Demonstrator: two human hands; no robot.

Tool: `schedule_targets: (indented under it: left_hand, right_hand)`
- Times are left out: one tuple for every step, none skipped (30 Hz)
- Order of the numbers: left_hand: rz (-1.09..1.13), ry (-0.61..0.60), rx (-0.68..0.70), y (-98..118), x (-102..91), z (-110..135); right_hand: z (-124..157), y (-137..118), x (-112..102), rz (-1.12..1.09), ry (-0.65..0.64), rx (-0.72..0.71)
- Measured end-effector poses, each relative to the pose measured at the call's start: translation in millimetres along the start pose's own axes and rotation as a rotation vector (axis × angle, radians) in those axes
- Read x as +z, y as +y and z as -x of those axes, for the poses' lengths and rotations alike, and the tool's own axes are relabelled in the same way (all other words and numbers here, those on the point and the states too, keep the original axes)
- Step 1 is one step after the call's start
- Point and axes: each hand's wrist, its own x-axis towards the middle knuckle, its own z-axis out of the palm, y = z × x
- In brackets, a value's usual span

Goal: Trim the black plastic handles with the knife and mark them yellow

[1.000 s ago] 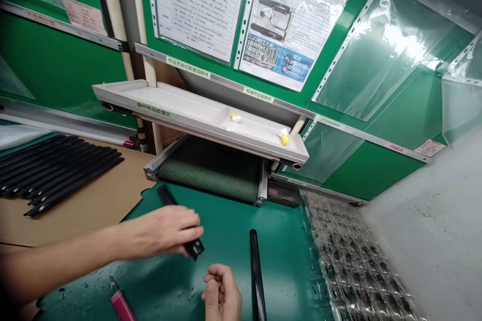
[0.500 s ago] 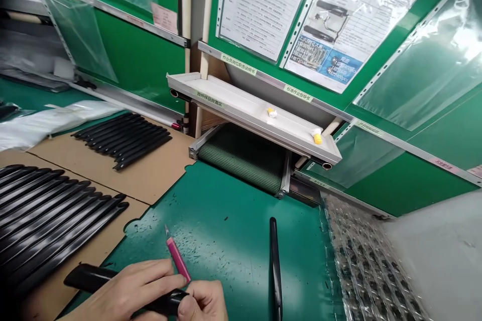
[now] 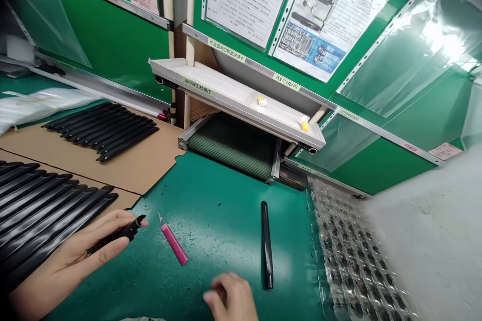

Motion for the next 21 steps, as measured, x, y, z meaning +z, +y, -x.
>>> schedule_targets:
  left_hand:
    - [0.019, -0.037, -0.010, 2, 1.2, -1]
    - [0.029, -0.055, -0.027, 5, 1.7, -3]
    - [0.033, -0.058, -0.038, 7, 1.2, -4]
    - [0.028, -0.052, -0.041, 8, -0.5, -4]
    - [0.025, -0.037, -0.040, 10, -3.3, -5]
    - [0.030, -0.016, -0.036, 11, -7.0, -5]
    - [0.043, 0.002, -0.033, 12, -11.0, -4]
    - [0.059, 0.007, -0.032, 12, -15.1, -3]
    - [0.076, 0.012, -0.035, 12, -18.8, -2]
    - [0.094, 0.020, -0.045, 12, -21.6, 0]
    - [0.110, 0.022, -0.065, 11, -23.4, 2]
    - [0.132, 0.018, -0.095, 9, -24.0, 4]
    - [0.164, 0.012, -0.128, 7, -23.4, 6]
    - [0.205, 0.005, -0.164, 6, -21.9, 7]
    - [0.250, -0.007, -0.197, 5, -19.7, 7]
    - [0.292, -0.023, -0.224, 4, -16.9, 6]
    - [0.324, -0.040, -0.238, 5, -13.8, 4]
    - [0.343, -0.057, -0.241, 7, -10.6, 1]
    - [0.350, -0.075, -0.237, 10, -7.5, -3]
    - [0.352, -0.105, -0.226, 13, -4.7, -7]
    - [0.357, -0.156, -0.210, 17, -2.2, -11]
  right_hand:
    - [-20, -19, 12, 0.006, -0.024, 0.004]
    - [-42, -38, 26, 0.047, -0.071, 0.023]
    - [-64, -56, 42, 0.063, -0.081, 0.032]
    - [-85, -71, 59, 0.072, -0.090, 0.035]
    - [-103, -83, 76, 0.087, -0.118, 0.037]
    - [-119, -93, 92, 0.100, -0.147, 0.048]
    - [-132, -99, 107, 0.106, -0.173, 0.062]
    - [-141, -104, 119, 0.101, -0.198, 0.075]
    - [-147, -106, 127, 0.083, -0.216, 0.091]
    - [-150, -107, 131, 0.048, -0.230, 0.105]
    - [-152, -106, 132, -0.006, -0.245, 0.117]
    - [-152, -104, 129, -0.078, -0.261, 0.131]
    - [-152, -103, 124, -0.166, -0.280, 0.149]
    - [-150, -101, 116, -0.269, -0.301, 0.168]
    - [-147, -100, 107, -0.381, -0.319, 0.184]
    - [-144, -100, 97, -0.497, -0.330, 0.195]
    - [-140, -101, 87, -0.609, -0.333, 0.201]
    - [-135, -103, 78, -0.709, -0.328, 0.201]
    - [-130, -106, 69, -0.791, -0.320, 0.194]
    - [-125, -110, 62, -0.871, -0.309, 0.190]
    - [-120, -114, 56, -0.956, -0.300, 0.192]
